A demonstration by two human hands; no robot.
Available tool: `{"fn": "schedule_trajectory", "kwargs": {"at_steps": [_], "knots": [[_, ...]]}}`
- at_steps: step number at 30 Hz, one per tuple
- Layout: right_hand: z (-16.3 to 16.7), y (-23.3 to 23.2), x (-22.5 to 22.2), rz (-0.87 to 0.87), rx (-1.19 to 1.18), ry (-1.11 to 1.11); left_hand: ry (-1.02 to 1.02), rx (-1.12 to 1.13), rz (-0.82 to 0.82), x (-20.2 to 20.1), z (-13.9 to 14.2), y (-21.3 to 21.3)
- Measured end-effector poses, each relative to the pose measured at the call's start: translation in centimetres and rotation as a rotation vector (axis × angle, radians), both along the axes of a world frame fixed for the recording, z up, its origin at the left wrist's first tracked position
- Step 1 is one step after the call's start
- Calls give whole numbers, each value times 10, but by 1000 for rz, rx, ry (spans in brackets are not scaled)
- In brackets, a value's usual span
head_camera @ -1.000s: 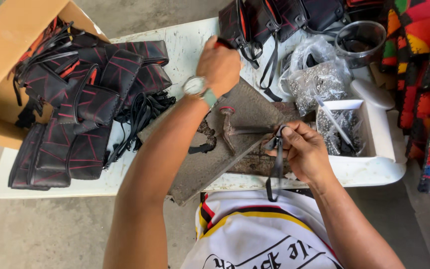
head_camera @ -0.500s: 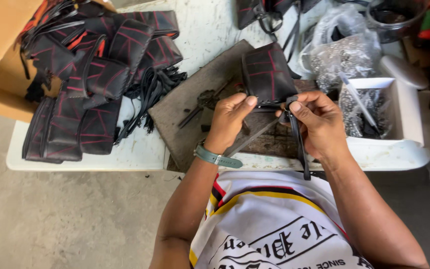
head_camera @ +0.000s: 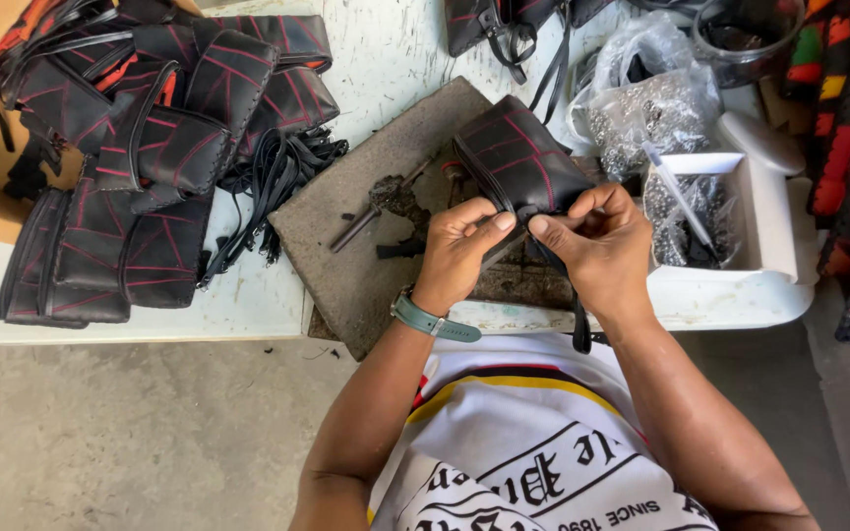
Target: The person works through a batch of small black pouches at a workbench, turning and pressing each pouch, threading and attaching its strap, and hammering a fastener onto the pouch with a hammer on a wooden block. Finished pouches accumulate in a pile and a cardboard box on the table.
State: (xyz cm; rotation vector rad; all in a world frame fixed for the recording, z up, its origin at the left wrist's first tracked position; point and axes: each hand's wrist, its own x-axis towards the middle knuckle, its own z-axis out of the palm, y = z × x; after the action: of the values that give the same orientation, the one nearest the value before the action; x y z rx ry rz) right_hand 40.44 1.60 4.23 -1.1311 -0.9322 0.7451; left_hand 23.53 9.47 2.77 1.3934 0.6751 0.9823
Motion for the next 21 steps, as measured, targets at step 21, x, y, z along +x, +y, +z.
{"fn": "schedule_trajectory", "kwargs": {"at_steps": [21], "knots": [[2,-20,12,-71,-102,-102,-34,73,-95,17,-1,-5]]}}
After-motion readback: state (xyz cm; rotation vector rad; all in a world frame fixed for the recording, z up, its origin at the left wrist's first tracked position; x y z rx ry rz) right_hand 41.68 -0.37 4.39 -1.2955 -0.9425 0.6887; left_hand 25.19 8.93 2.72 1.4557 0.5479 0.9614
